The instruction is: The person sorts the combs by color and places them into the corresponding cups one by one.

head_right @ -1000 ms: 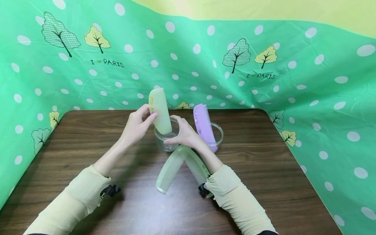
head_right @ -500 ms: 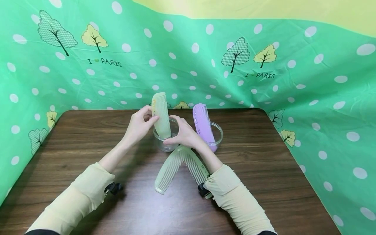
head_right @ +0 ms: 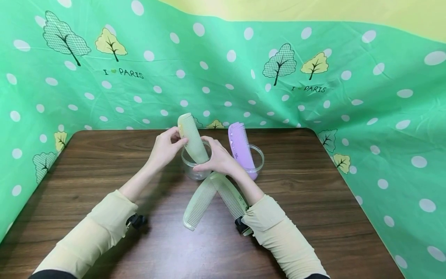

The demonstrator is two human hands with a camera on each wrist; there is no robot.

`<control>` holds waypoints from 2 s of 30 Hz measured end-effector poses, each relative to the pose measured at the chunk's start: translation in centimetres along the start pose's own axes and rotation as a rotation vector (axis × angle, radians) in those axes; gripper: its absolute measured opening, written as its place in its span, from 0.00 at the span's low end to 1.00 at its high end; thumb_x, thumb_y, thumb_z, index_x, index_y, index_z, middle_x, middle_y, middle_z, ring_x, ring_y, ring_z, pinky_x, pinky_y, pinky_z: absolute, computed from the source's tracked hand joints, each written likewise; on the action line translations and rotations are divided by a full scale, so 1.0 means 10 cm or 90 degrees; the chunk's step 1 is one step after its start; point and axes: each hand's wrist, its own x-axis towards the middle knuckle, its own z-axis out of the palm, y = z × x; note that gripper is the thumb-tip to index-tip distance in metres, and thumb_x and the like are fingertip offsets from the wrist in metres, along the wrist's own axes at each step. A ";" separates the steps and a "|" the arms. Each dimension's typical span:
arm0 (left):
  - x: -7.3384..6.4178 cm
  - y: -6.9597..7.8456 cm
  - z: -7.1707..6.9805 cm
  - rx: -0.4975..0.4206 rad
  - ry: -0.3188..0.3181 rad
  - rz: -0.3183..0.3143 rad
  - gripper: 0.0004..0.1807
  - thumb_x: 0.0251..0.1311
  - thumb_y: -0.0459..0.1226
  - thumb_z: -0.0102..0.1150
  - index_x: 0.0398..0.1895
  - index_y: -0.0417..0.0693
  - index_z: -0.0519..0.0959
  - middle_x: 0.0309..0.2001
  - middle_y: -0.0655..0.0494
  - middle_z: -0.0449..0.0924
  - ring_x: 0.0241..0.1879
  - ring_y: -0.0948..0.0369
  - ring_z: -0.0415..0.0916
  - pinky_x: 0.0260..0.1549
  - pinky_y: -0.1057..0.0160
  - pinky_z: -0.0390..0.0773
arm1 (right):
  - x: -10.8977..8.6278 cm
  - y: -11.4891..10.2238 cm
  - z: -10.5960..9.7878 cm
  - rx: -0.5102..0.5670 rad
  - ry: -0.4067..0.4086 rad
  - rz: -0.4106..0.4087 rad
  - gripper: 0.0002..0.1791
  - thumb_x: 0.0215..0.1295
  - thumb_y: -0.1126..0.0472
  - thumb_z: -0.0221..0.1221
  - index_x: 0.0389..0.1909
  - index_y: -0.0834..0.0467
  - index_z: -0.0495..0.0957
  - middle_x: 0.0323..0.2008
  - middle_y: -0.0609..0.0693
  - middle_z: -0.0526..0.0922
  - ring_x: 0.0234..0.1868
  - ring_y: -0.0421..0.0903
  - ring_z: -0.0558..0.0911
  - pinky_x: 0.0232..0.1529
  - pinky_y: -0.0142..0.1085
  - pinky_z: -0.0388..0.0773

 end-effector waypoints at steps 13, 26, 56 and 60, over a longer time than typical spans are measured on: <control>0.05 -0.03 -0.01 0.034 -0.061 -0.037 0.09 0.68 0.37 0.63 0.46 0.41 0.81 0.38 0.45 0.85 0.39 0.54 0.78 0.40 0.61 0.73 | 0.00 -0.03 0.00 -0.005 0.001 0.013 0.59 0.46 0.53 0.81 0.77 0.53 0.57 0.73 0.58 0.66 0.71 0.55 0.70 0.72 0.54 0.68; -0.01 -0.11 -0.05 0.028 -0.120 -0.048 0.18 0.74 0.43 0.55 0.61 0.47 0.80 0.49 0.48 0.87 0.48 0.53 0.81 0.48 0.57 0.76 | -0.01 -0.03 0.01 0.012 0.000 0.024 0.59 0.44 0.51 0.81 0.76 0.49 0.58 0.72 0.57 0.66 0.71 0.54 0.70 0.71 0.54 0.68; -0.80 0.13 -0.13 0.144 -0.196 -0.123 0.35 0.68 0.60 0.57 0.68 0.46 0.71 0.52 0.51 0.83 0.50 0.56 0.82 0.52 0.51 0.81 | -0.01 -0.01 -0.02 0.021 -0.007 0.030 0.59 0.46 0.51 0.81 0.77 0.50 0.57 0.73 0.61 0.65 0.71 0.56 0.71 0.71 0.54 0.69; -0.84 0.16 -0.07 0.181 -0.241 -0.123 0.38 0.67 0.61 0.58 0.68 0.44 0.72 0.50 0.51 0.83 0.50 0.55 0.81 0.52 0.50 0.81 | 0.00 -0.01 -0.02 0.011 -0.008 0.032 0.59 0.45 0.51 0.81 0.77 0.49 0.56 0.73 0.59 0.65 0.71 0.56 0.71 0.71 0.54 0.70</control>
